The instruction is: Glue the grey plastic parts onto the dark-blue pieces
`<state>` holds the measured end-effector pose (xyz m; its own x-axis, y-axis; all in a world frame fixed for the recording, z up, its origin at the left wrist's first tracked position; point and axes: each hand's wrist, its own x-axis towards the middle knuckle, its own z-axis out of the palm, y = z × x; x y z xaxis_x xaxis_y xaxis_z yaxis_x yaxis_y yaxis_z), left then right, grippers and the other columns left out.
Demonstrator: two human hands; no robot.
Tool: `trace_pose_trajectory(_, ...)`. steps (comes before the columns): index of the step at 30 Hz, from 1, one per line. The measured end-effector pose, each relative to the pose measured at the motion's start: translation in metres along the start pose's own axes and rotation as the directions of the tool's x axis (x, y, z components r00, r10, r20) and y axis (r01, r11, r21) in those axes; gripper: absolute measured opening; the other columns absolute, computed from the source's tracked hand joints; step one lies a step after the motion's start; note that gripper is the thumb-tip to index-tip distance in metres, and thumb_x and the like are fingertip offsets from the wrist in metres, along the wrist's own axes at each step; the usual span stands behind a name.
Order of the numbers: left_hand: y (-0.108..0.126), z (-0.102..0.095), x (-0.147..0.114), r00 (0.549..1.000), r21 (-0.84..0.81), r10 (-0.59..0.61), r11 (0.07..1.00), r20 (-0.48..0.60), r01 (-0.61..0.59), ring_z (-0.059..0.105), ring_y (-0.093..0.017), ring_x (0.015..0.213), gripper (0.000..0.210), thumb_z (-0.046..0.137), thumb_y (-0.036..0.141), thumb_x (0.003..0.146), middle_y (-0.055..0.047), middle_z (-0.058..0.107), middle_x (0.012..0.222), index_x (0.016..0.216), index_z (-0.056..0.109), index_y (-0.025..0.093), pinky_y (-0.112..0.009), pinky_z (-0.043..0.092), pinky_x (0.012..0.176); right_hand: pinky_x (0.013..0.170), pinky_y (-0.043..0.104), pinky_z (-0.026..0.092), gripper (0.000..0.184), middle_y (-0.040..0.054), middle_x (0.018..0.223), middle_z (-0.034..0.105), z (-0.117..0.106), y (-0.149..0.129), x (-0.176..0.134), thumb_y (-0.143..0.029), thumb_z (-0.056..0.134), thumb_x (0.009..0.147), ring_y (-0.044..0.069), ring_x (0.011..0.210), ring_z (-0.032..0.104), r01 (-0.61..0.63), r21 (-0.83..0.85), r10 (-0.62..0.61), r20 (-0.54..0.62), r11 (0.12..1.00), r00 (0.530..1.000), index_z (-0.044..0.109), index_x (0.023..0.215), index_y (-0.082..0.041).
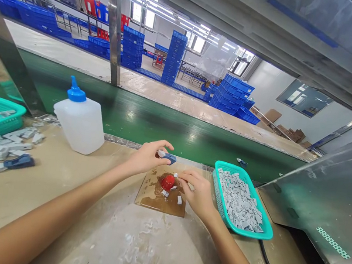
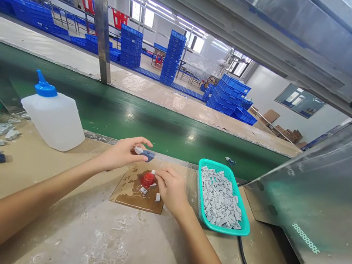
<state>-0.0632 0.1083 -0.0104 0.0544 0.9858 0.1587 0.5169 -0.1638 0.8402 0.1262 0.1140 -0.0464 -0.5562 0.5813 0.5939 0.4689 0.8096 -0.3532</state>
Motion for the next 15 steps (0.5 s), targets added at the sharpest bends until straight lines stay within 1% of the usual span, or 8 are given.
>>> trace_pose_trajectory(2,0.000,0.000,0.000,0.999,-0.031,0.025,0.999,0.027,-0.024,0.056,-0.017,0.073,0.019,0.057,0.030,0.064,-0.002,0.062,0.083,0.080,0.060,0.021,-0.028,0.041,0.069,0.059,0.026,0.050,0.019,0.0060,0.074,0.065,-0.005,-0.003,0.002,-0.009,0.048,0.078,0.015,0.066,0.060,0.005,0.002,-0.005,0.028,1.000,1.000,0.066,0.074,-0.016)
trace_pose_trajectory(3,0.000,0.001,0.000,0.998,-0.060,0.031,0.998,0.050,-0.028,0.057,-0.017,0.073,0.016,0.057,0.029,0.063,-0.002,0.063,0.084,0.077,0.061,0.020,-0.028,0.042,0.069,0.059,0.025,0.050,0.019,0.0056,0.073,0.065,-0.007,-0.005,0.004,-0.009,0.048,0.078,0.015,0.066,0.060,0.006,0.005,-0.006,0.022,1.000,1.000,0.066,0.074,-0.017)
trace_pose_trajectory(4,0.001,0.001,0.000,0.997,-0.088,0.033,0.996,0.072,-0.026,0.057,-0.017,0.073,0.016,0.058,0.028,0.063,-0.003,0.064,0.084,0.076,0.061,0.020,-0.028,0.043,0.070,0.060,0.026,0.050,0.019,0.0054,0.073,0.065,-0.010,-0.008,0.005,-0.009,0.048,0.078,0.015,0.066,0.060,0.003,0.010,-0.003,-0.003,1.000,1.000,0.065,0.075,-0.017)
trace_pose_trajectory(7,0.006,0.003,-0.002,0.991,-0.150,0.018,0.989,0.131,0.001,0.058,-0.017,0.071,0.019,0.060,0.026,0.061,-0.003,0.065,0.081,0.077,0.062,0.018,-0.028,0.043,0.067,0.065,0.026,0.049,0.017,0.0052,0.076,0.065,-0.016,-0.015,0.009,-0.011,0.049,0.078,0.015,0.071,0.060,-0.029,0.057,0.036,-0.139,0.998,0.990,0.064,0.077,-0.018)
trace_pose_trajectory(9,0.009,0.005,-0.003,0.987,-0.175,0.006,0.984,0.163,0.023,0.058,-0.016,0.069,0.019,0.060,0.026,0.061,-0.003,0.065,0.078,0.078,0.063,0.018,-0.027,0.043,0.064,0.065,0.026,0.049,0.015,0.0045,0.076,0.065,-0.019,-0.017,0.010,-0.010,0.051,0.077,0.015,0.071,0.060,-0.061,0.108,0.080,-0.175,0.992,0.981,0.064,0.076,-0.018)
trace_pose_trajectory(12,0.012,0.009,-0.005,0.982,-0.204,-0.006,0.978,0.189,0.045,0.056,-0.015,0.063,0.019,0.060,0.027,0.061,-0.001,0.063,0.068,0.078,0.063,0.018,-0.026,0.042,0.059,0.063,0.026,0.048,0.013,0.0046,0.075,0.065,-0.019,-0.018,0.011,-0.010,0.053,0.076,0.015,0.070,0.060,-0.097,0.155,0.123,-0.170,0.983,0.978,0.064,0.076,-0.018)
trace_pose_trajectory(15,0.013,0.012,-0.007,0.978,-0.303,0.005,0.951,0.209,0.060,0.055,-0.013,0.064,0.017,0.062,0.025,0.060,-0.001,0.062,0.068,0.075,0.063,0.017,-0.025,0.042,0.061,0.062,0.027,0.048,0.013,0.0048,0.075,0.065,-0.017,-0.016,0.009,-0.010,0.054,0.075,0.015,0.068,0.060,-0.107,0.187,0.135,-0.146,0.977,0.980,0.065,0.076,-0.017)
